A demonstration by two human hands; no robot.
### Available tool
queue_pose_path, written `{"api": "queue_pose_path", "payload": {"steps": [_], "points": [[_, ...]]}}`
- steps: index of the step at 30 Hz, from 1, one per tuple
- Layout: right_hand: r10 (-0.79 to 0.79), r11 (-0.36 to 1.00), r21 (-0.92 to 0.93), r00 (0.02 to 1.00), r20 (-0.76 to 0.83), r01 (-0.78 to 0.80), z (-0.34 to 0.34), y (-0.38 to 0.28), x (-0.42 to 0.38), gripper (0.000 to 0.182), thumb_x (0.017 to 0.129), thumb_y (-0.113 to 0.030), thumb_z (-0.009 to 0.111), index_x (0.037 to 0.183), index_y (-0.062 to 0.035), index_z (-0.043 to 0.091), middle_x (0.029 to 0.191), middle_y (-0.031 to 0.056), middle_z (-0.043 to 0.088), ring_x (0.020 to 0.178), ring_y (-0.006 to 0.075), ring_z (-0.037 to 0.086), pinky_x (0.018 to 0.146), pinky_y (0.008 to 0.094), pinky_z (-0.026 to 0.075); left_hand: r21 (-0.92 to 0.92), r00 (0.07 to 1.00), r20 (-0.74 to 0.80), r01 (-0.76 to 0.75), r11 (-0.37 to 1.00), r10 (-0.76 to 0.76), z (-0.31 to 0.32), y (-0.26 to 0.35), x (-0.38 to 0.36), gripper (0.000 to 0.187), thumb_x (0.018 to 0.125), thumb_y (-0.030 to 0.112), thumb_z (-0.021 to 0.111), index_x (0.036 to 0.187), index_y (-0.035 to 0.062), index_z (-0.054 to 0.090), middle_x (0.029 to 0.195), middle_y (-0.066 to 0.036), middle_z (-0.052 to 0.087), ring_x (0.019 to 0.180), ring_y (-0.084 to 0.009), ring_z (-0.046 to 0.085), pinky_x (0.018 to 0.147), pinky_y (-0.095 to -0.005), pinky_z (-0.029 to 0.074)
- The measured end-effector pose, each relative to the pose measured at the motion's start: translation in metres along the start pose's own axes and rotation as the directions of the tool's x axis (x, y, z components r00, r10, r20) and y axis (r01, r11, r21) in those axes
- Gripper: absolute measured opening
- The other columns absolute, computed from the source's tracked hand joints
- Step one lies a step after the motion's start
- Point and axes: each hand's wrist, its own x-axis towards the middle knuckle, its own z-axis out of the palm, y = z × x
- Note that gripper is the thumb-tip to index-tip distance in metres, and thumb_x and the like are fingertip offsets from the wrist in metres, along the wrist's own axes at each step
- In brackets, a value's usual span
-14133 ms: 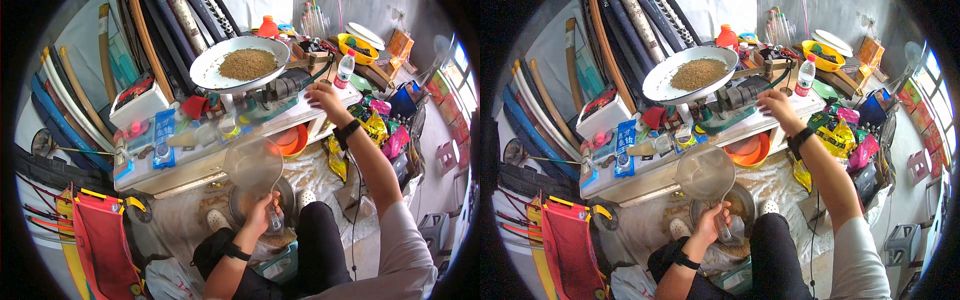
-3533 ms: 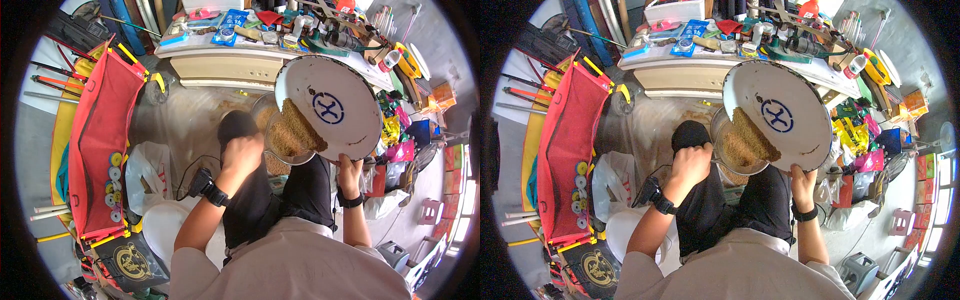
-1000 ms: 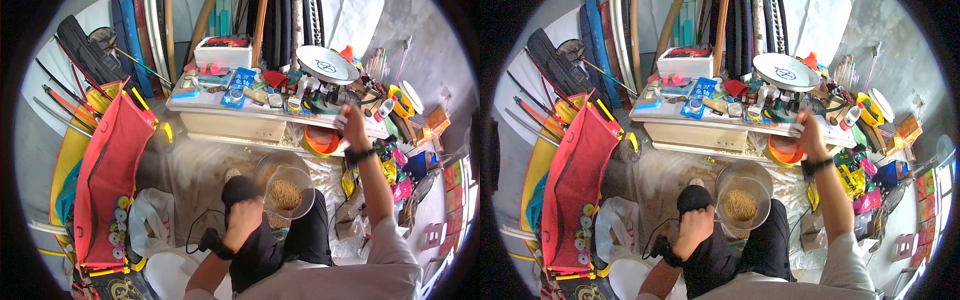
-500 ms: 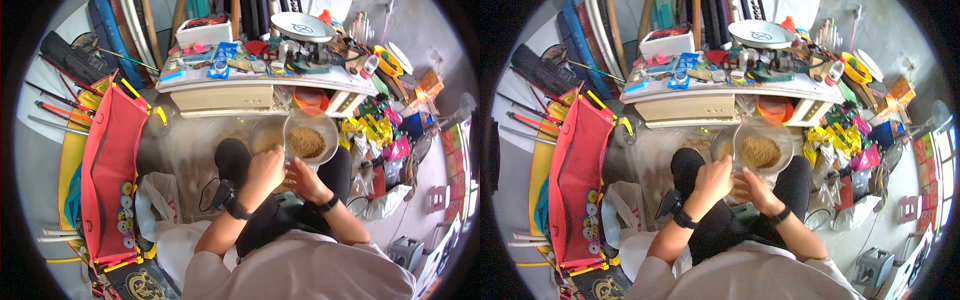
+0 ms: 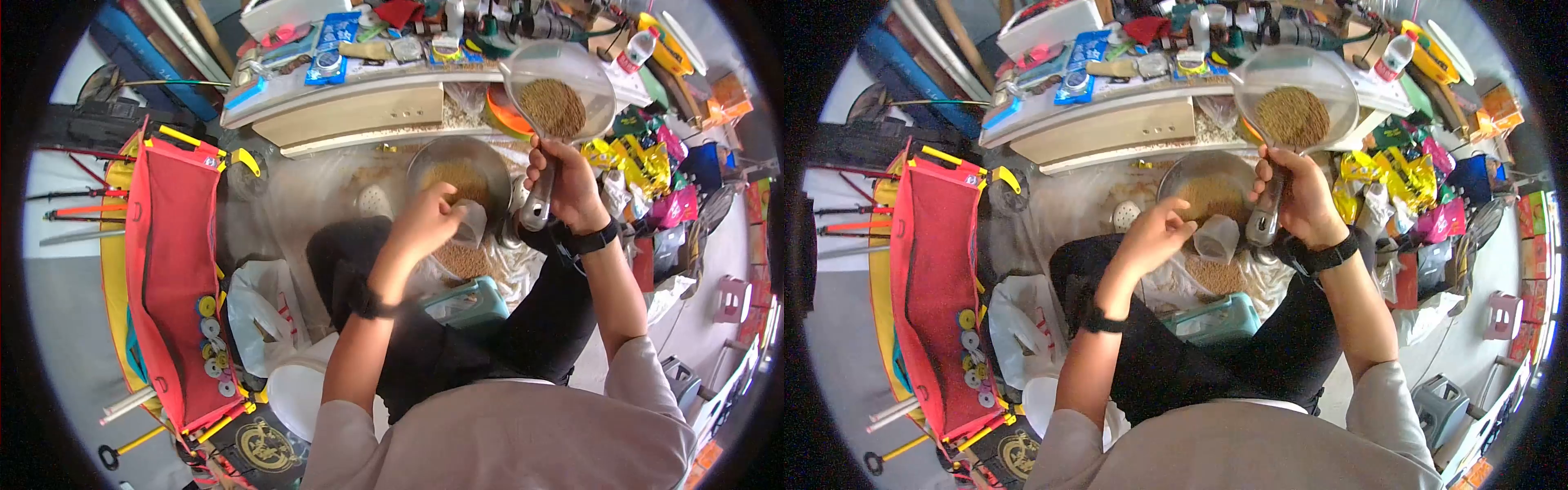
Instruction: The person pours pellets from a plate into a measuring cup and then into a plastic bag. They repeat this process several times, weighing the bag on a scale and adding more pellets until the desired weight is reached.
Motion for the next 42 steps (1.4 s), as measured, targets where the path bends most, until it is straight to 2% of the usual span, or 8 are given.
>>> {"api": "queue_pose_path", "payload": {"steps": [5, 9, 13, 17, 19, 25, 29, 42], "points": [[0.095, 0.995, 0.022, 0.992, -0.081, -0.093, 0.003, -0.001, 0.022, 0.018, 0.093, -0.019, 0.047, 0.095, -0.0023, 0.055, 0.059, -0.0006, 0.048, 0.046, 0.0114, 0.048, 0.045, 0.0261, 0.047, 0.422, 0.959, 0.145, 0.165, 0.892, -0.245, 0.068, -0.1, 0.079, 0.067, 0.076, 0.041, 0.068, 0.127, 0.0025, 0.047, 0.117, -0.021, 0.06, 0.107, -0.034, 0.059, 0.09, -0.0407, 0.046], [0.125, 0.989, -0.078, 0.99, -0.058, -0.129, 0.007, 0.006, 0.018, 0.023, 0.092, -0.023, 0.05, 0.094, 0.0, 0.052, 0.053, 0.0021, 0.047, 0.041, 0.0131, 0.047, 0.042, 0.0266, 0.045, 0.405, 0.832, 0.192, 0.416, 0.814, -0.521, 0.127, -0.157, 0.107, 0.085, 0.077, 0.039, 0.067, 0.143, 0.0031, 0.025, 0.12, -0.021, 0.058, 0.111, -0.0346, 0.057, 0.092, -0.0428, 0.045], [0.171, 0.979, -0.097, 0.983, -0.073, -0.178, 0.001, 0.006, 0.013, 0.028, 0.091, -0.027, 0.053, 0.093, 0.0008, 0.049, 0.051, 0.004, 0.045, 0.039, 0.0151, 0.046, 0.04, 0.0277, 0.044, 0.35, 0.812, 0.038, 0.536, 0.768, -0.583, 0.153, -0.19, 0.112, 0.068, 0.078, 0.032, 0.065, 0.135, 0.0033, 0.04, 0.112, -0.022, 0.062, 0.106, -0.0332, 0.06, 0.089, -0.0413, 0.047], [0.158, 0.982, -0.082, 0.974, -0.161, -0.172, -0.009, 0.008, 0.02, 0.028, 0.091, -0.027, 0.053, 0.092, 0.0015, 0.049, 0.049, 0.0044, 0.044, 0.038, 0.0158, 0.045, 0.039, 0.0281, 0.043, -0.047, 0.82, 0.186, 0.558, 0.829, -0.541, 0.201, -0.282, 0.122, 0.055, 0.078, 0.03, 0.063, 0.125, 0.0033, 0.051, 0.104, -0.021, 0.065, 0.09, -0.0341, 0.065, 0.08, -0.0397, 0.051], [0.118, 0.993, -0.01, 0.977, -0.179, -0.121, -0.015, 0.008, 0.023, 0.025, 0.092, -0.024, 0.05, 0.093, 0.0012, 0.05, 0.05, 0.0048, 0.044, 0.038, 0.0169, 0.046, 0.039, 0.0282, 0.044, 0.037, 0.972, -0.051, 0.23, 0.973, -0.228, 0.215, -0.29, 0.131, 0.039, 0.08, 0.023, 0.058, 0.114, 0.0026, 0.059, 0.087, -0.018, 0.067, 0.066, -0.0279, 0.067, 0.063, -0.0362, 0.053], [0.088, 0.986, -0.117, 0.966, -0.244, -0.119, -0.018, 0.008, 0.025, 0.021, 0.093, -0.02, 0.048, 0.094, 0.0004, 0.052, 0.055, 0.0044, 0.047, 0.043, 0.016, 0.049, 0.044, 0.0276, 0.044, -0.502, 0.887, 0.081, 0.431, 0.75, -0.455, 0.152, -0.178, 0.161, 0.027, 0.084, 0.017, 0.05, 0.1, -0.0007, 0.062, 0.071, -0.008, 0.064, 0.054, -0.0147, 0.062, 0.048, -0.0276, 0.052], [0.088, 0.977, -0.173, 0.975, -0.204, -0.124, -0.02, 0.01, 0.022, 0.019, 0.095, -0.019, 0.048, 0.092, -0.0015, 0.053, 0.058, 0.001, 0.047, 0.046, 0.0123, 0.047, 0.045, 0.0256, 0.043, -0.482, 0.964, -0.011, 0.229, 0.846, -0.266, 0.098, -0.144, 0.179, 0.02, 0.081, 0.015, 0.051, 0.078, -0.0018, 0.061, 0.057, -0.007, 0.06, 0.046, -0.0139, 0.058, 0.041, -0.0276, 0.047], [0.006, 0.785, -0.616, 0.995, -0.097, -0.065, -0.025, 0.021, 0.021, 0.02, 0.094, -0.017, 0.05, 0.092, 0.002, 0.056, 0.059, 0.0001, 0.048, 0.048, 0.0086, 0.047, 0.042, 0.0236, 0.041, -0.461, 0.973, -0.032, 0.189, 0.867, -0.229, -0.03, -0.05, 0.132, 0.018, 0.083, 0.021, 0.054, 0.08, 0.0041, 0.06, 0.062, -0.002, 0.058, 0.049, -0.0102, 0.055, 0.044, -0.0236, 0.043]]}}
